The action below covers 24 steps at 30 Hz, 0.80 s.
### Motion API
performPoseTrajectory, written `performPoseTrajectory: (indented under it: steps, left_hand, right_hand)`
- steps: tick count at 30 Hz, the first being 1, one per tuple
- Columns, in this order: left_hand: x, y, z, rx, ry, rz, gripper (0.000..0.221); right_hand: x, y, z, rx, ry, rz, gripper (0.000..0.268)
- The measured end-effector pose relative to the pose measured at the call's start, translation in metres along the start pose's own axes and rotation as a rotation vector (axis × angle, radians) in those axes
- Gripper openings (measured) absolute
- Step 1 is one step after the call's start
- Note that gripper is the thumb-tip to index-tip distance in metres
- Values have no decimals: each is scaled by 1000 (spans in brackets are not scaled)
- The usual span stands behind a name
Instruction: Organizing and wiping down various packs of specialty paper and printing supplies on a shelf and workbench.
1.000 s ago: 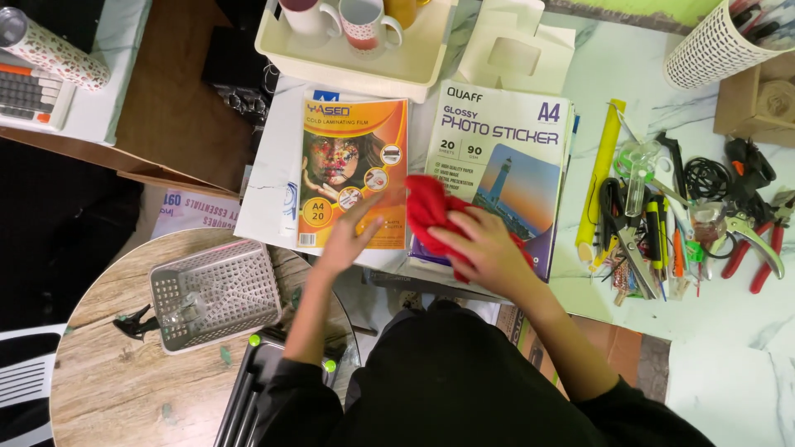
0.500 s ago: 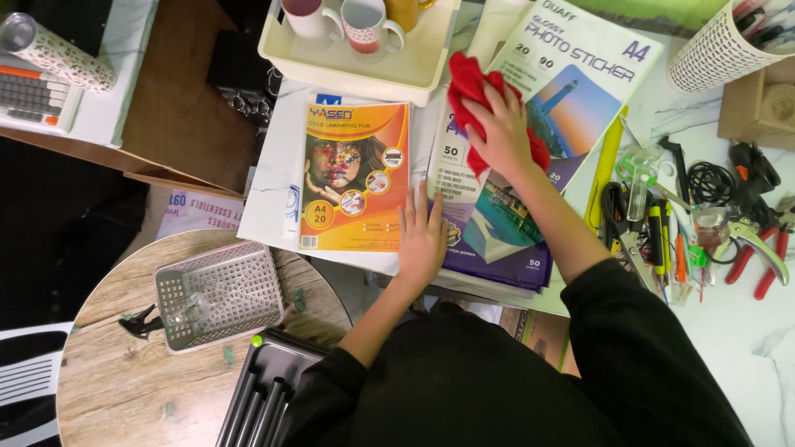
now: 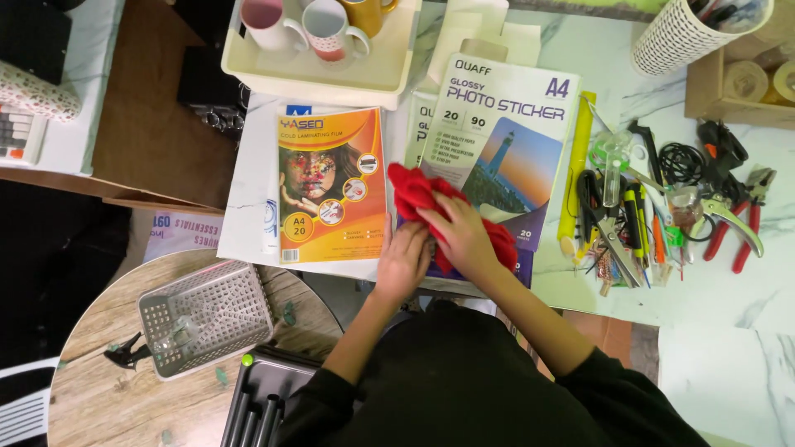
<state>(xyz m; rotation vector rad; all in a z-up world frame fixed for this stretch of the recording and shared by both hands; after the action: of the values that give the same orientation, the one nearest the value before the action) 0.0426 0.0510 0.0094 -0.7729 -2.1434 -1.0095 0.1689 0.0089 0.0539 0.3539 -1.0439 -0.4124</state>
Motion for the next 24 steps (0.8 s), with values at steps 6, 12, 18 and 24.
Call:
performPoseTrajectory:
  steps: [6, 12, 18, 24]
  left_hand:
    - [4, -16, -32, -37, 132, 130, 50]
    - [14, 10, -46, 29, 245, 206, 64]
    - [-3, -4, -27, -77, 150, 78, 52]
    - [-7, -28, -17, -210, 90, -93, 23]
  right_hand:
    - [33, 0, -8, -160, 342, 212, 47]
    - [66, 56, -46, -142, 138, -9, 52]
    - [6, 58, -65, -32, -283, 21, 56]
    - [2, -2, -11, 49, -97, 99, 50]
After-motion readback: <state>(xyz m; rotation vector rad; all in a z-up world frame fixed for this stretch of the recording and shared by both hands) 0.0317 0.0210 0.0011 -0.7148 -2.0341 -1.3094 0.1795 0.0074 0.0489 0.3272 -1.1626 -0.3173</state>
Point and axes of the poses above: each hand's wrist, its own y-axis towards the middle knuckle, its own x-axis out of the back of the hand, z = x × y, the point moved 8 cm from there along y, towards the middle knuckle, and after that the axes turned 2 degrees about z, right-handed, at the moved point
